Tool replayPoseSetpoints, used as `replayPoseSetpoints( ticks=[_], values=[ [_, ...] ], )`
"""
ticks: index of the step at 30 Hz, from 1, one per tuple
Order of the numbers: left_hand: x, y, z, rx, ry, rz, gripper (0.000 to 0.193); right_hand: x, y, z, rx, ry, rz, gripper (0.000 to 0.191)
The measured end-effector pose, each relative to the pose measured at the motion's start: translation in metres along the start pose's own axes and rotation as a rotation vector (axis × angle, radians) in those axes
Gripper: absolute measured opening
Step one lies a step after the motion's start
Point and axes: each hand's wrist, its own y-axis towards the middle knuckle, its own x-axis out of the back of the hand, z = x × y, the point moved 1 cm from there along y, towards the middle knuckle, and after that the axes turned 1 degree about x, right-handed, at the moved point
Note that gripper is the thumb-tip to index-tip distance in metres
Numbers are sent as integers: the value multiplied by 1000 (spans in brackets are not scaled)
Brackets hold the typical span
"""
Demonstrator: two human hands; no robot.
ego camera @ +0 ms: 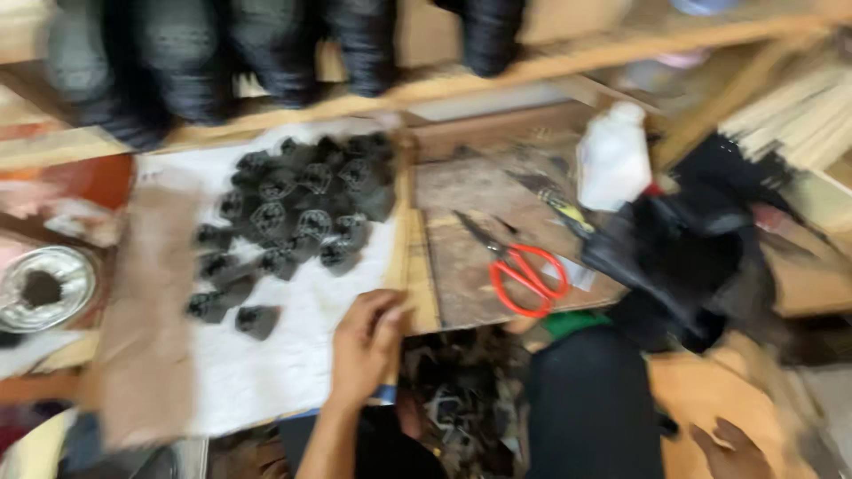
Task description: The person repeatedly picks up small black cylindrical objects and trims black fabric or foam around them using red-handled scissors. The person holds each object, cuts the material, and places the object back on the work surface. The process is repeated multiple times throughout the clip.
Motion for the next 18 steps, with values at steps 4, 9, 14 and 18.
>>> replayPoseSetpoints(
  ticks=[4,9,14,18],
  values=[
    [17,7,0,136,-123,3,22,-16,25,22,338,756,184,48],
    [57,9,14,131,123,-272,23,-31,40,76,271,563,225,41],
    [88,3,28,151,223,-272,25,7,-37,135,620,553,235,38],
    [78,-7,31,130,351,-129,26,36,-46,199,1003,106,-118,27]
  ],
)
